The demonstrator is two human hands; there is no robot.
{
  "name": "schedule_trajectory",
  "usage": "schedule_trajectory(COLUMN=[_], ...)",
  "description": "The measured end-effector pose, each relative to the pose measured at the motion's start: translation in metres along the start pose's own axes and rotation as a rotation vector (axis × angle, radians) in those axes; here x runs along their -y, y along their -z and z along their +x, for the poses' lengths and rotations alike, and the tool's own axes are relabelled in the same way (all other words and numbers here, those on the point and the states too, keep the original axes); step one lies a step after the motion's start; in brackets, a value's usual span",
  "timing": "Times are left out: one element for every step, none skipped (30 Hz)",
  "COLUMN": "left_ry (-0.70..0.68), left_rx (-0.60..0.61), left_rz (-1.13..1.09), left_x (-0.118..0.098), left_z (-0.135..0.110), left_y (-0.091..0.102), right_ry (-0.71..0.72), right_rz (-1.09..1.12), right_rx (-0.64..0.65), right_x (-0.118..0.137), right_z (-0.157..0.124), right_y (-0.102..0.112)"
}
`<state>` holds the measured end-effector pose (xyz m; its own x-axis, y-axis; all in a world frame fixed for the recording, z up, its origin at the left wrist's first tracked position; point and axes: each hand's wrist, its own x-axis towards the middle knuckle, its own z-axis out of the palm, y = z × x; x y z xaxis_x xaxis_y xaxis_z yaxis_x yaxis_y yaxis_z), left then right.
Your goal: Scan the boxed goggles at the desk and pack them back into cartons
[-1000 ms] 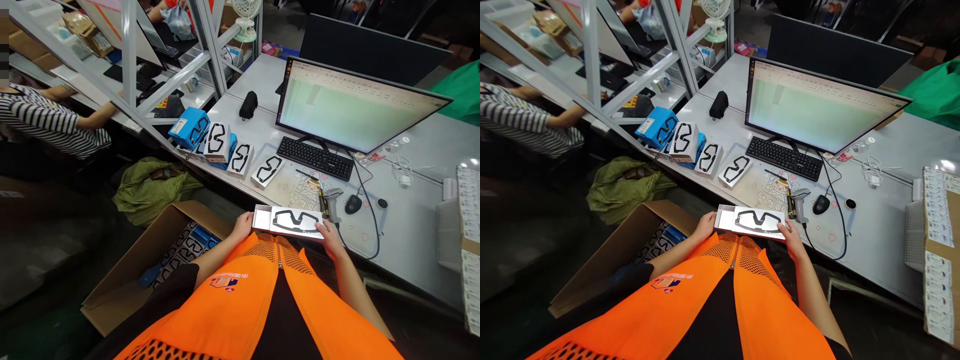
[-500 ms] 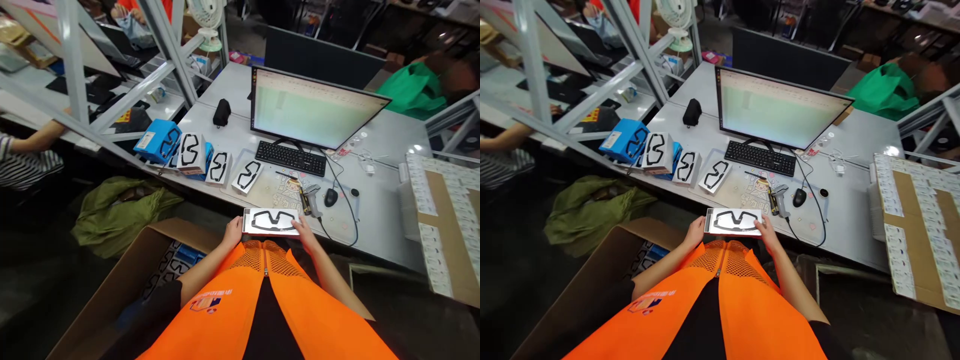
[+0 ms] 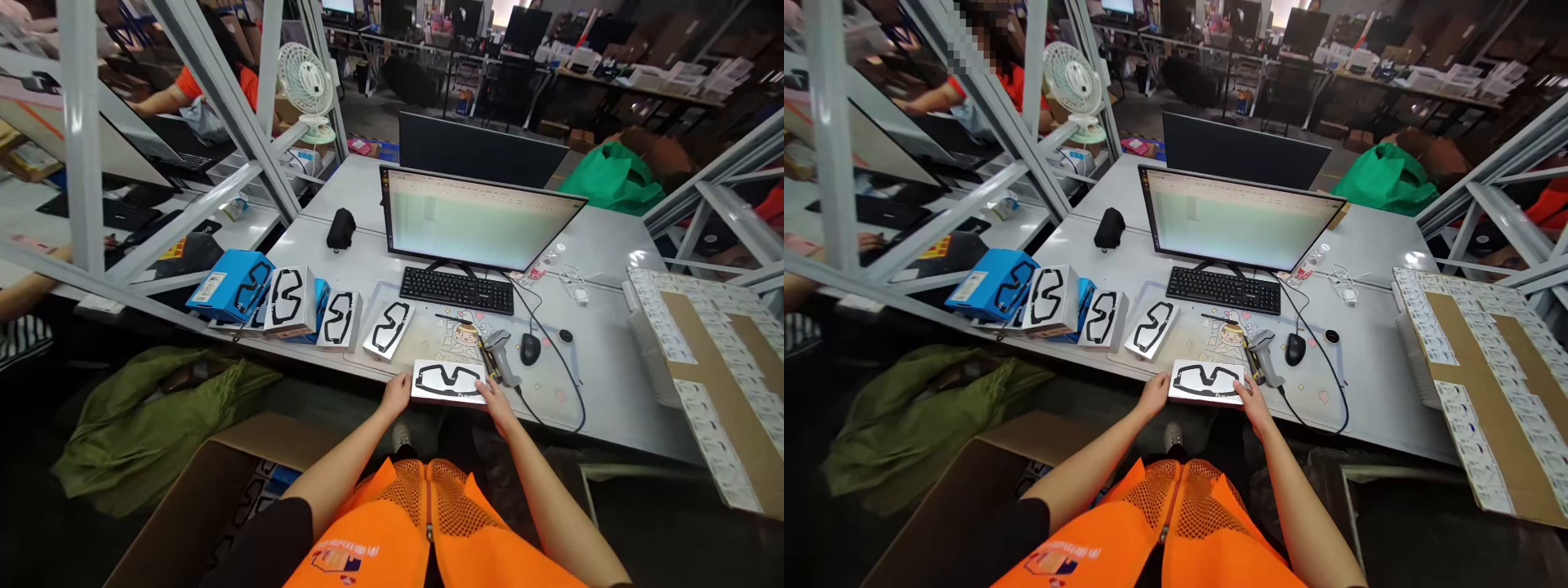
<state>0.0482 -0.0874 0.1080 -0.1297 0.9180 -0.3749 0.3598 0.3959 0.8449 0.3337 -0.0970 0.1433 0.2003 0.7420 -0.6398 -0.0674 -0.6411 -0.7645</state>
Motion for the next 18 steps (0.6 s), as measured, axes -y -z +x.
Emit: schedule_trajectory(left_ry=[-0.005,-0.01,-0.014,-0.019,-0.024,-0.027,-0.029,-0.031,-0.032,-0.033,-0.034,-0.036,-0.037,-0.035,-0.03,-0.02,-0.004,0.018], left_rx=[0.002,0.005,0.007,0.01,0.012,0.014,0.017,0.019,0.021,0.023,0.022,0.021,0.019,0.016,0.015,0.018,0.027,0.041], left_rz=[-0.004,-0.008,-0.015,-0.022,-0.03,-0.038,-0.046,-0.053,-0.061,-0.07,-0.08,-0.093,-0.108,-0.127,-0.15,-0.177,-0.21,-0.248], left_x=[-0.001,-0.002,-0.003,-0.002,-0.002,-0.001,0.001,0.002,0.003,0.004,0.005,0.006,0.006,0.005,0.005,0.004,0.004,0.004], left_z=[0.011,0.021,0.03,0.037,0.043,0.048,0.051,0.054,0.055,0.056,0.056,0.057,0.057,0.057,0.057,0.057,0.056,0.054], left_y=[-0.003,-0.006,-0.009,-0.011,-0.012,-0.013,-0.013,-0.013,-0.013,-0.013,-0.013,-0.013,-0.012,-0.012,-0.011,-0.01,-0.008,-0.007], right_ry=[0.01,0.021,0.029,0.036,0.041,0.045,0.045,0.042,0.04,0.038,0.037,0.036,0.039,0.042,0.047,0.055,0.071,0.101], right_rz=[-0.009,-0.015,-0.022,-0.028,-0.033,-0.038,-0.041,-0.043,-0.042,-0.038,-0.032,-0.023,-0.013,-0.001,0.011,0.022,0.03,0.033], right_rx=[-0.014,-0.026,-0.037,-0.048,-0.062,-0.075,-0.086,-0.092,-0.096,-0.099,-0.103,-0.106,-0.11,-0.111,-0.108,-0.104,-0.099,-0.087], right_x=[0.002,0.004,0.006,0.007,0.008,0.009,0.009,0.008,0.006,0.003,0.001,-0.002,-0.004,-0.005,-0.004,-0.002,0.002,0.009], right_z=[0.007,0.013,0.018,0.022,0.026,0.028,0.03,0.032,0.034,0.036,0.038,0.04,0.042,0.043,0.044,0.044,0.042,0.037], right_y=[-0.001,-0.002,-0.003,-0.004,-0.005,-0.005,-0.006,-0.007,-0.007,-0.008,-0.009,-0.01,-0.012,-0.013,-0.014,-0.015,-0.016,-0.016])
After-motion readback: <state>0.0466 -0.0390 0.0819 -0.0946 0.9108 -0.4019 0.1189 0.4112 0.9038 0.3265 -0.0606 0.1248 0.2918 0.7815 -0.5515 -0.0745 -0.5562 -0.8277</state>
